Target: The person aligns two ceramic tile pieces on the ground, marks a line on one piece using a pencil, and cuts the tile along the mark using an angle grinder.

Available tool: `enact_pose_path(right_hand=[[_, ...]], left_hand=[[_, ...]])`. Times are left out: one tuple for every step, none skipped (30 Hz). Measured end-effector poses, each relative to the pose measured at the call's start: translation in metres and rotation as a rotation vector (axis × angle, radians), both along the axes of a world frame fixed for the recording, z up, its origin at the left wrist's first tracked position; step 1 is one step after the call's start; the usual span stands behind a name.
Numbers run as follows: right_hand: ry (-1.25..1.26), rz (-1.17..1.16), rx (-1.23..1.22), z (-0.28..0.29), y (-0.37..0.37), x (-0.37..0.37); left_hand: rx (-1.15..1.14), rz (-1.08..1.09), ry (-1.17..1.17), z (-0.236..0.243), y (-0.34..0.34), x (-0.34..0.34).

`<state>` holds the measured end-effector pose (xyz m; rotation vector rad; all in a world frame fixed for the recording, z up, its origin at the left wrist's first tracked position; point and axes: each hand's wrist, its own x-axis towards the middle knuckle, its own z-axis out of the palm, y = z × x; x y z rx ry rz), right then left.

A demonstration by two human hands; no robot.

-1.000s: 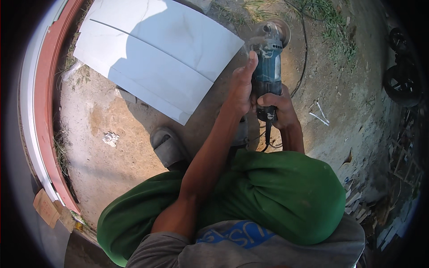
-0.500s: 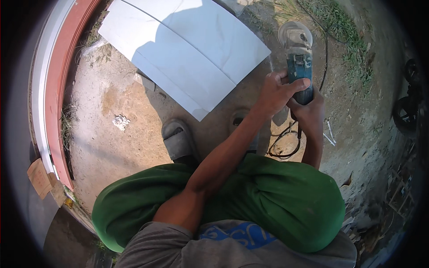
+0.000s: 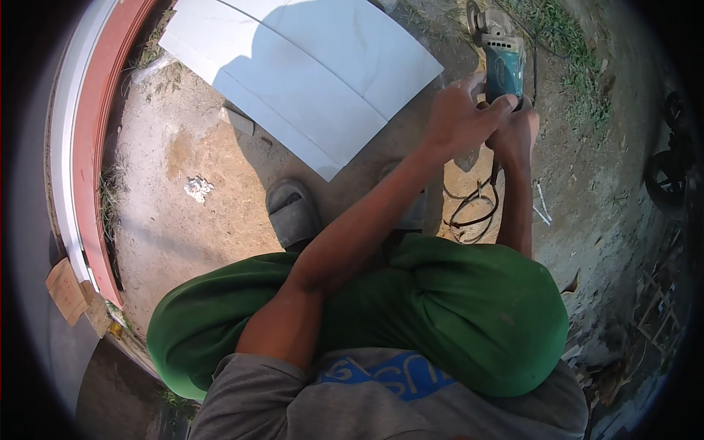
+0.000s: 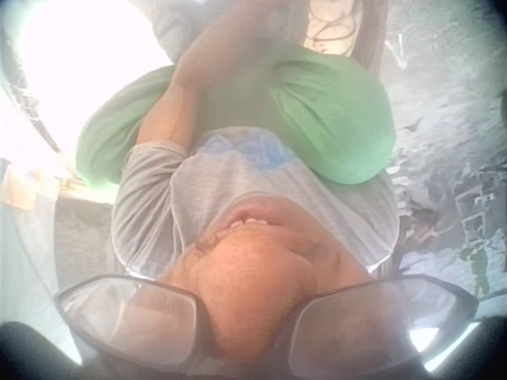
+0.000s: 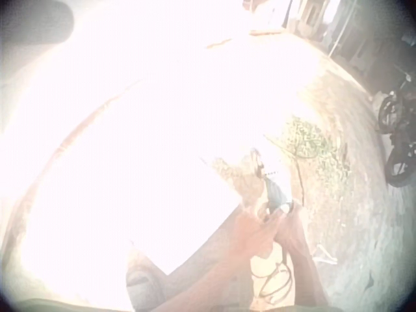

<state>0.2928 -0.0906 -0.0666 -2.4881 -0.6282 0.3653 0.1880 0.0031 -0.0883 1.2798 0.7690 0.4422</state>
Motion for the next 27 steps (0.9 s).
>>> enact_pose_path(right_hand=[[0.233,-0.100,0.080,0.012,0.006,0.003],[0.310,-0.133,0.095,0.030,0.006,0.007],[0.309,-0.152,0.093,0.030,-0.002,0.017],[0.337,-0.113,0.126,0.024,-0.009,0.027],[0.357,-0.072,0.159,0.021,-0.014,0.035],[0.354,-0.097,0.167,0.023,-0.016,0.035],[0.373,-0.077,0.187,0.023,-0.017,0.033],[0.400,-0.103,0.199,0.026,-0.022,0.034],[0.429,-0.128,0.204,0.026,-0.022,0.035],[0.454,-0.104,0.216,0.022,-0.015,0.030],[0.494,-0.098,0.209,0.022,-0.014,0.026],[0.521,-0.099,0.208,0.023,-0.014,0.026],[0.521,-0.100,0.205,0.021,-0.012,0.023],[0.530,-0.113,0.255,0.020,-0.008,0.021],[0.539,-0.127,0.306,0.019,-0.004,0.021],[0.532,-0.129,0.311,0.021,0.000,0.023],[0.563,-0.092,0.290,0.021,0.006,0.024],[0.594,-0.054,0.268,0.023,0.013,0.025],[0.594,-0.052,0.276,0.024,0.019,0.027],[0.624,-0.026,0.268,0.024,0.027,0.027],[0.652,0.000,0.250,0.026,0.033,0.027],[0.657,0.008,0.244,0.028,0.043,0.026],[0.678,0.017,0.257,0.032,0.055,0.023],[0.694,0.025,0.274,0.036,0.068,0.024],[0.692,0.038,0.275,0.037,0.079,0.024],[0.723,0.078,0.295,0.037,0.094,0.023],[0.749,0.111,0.303,0.038,0.108,0.024]], left_hand=[[0.136,-0.085,0.023,-0.011,0.014,-0.009],[0.242,-0.152,0.100,-0.011,0.037,-0.019],[0.358,-0.217,0.175,-0.004,0.072,-0.034],[0.334,-0.268,0.245,0.017,0.106,-0.057],[0.309,-0.326,0.308,0.039,0.138,-0.078],[0.289,-0.390,0.373,0.061,0.170,-0.098],[0.332,-0.056,0.895,0.050,0.176,-0.108],[0.364,-0.130,0.980,0.034,0.204,-0.122],[0.374,-0.110,0.997,0.007,0.226,-0.144],[0.837,-0.262,0.986,-0.022,0.246,-0.178],[1.279,-0.443,0.920,-0.041,0.256,-0.201],[1.141,-0.485,0.905,-0.043,0.264,-0.206],[1.139,-0.485,0.904,-0.047,0.266,-0.208],[1.147,-0.479,0.932,-0.047,0.268,-0.205],[1.155,-0.474,0.961,-0.047,0.269,-0.202],[1.161,-0.471,0.954,-0.047,0.270,-0.199],[1.109,-0.498,1.007,-0.047,0.270,-0.199],[1.055,-0.523,1.059,-0.046,0.272,-0.199],[1.063,-0.520,1.061,-0.045,0.273,-0.199],[1.059,-0.562,1.066,-0.041,0.270,-0.200],[1.044,-0.607,1.068,-0.041,0.267,-0.200],[1.061,-0.667,1.154,-0.041,0.268,-0.197],[1.052,-0.659,1.161,-0.040,0.265,-0.197],[1.002,-0.638,1.192,-0.036,0.263,-0.194],[0.950,-0.615,1.224,-0.032,0.260,-0.190],[0.922,-0.641,1.305,-0.024,0.260,-0.187],[0.863,-0.622,1.272,-0.021,0.260,-0.187]])
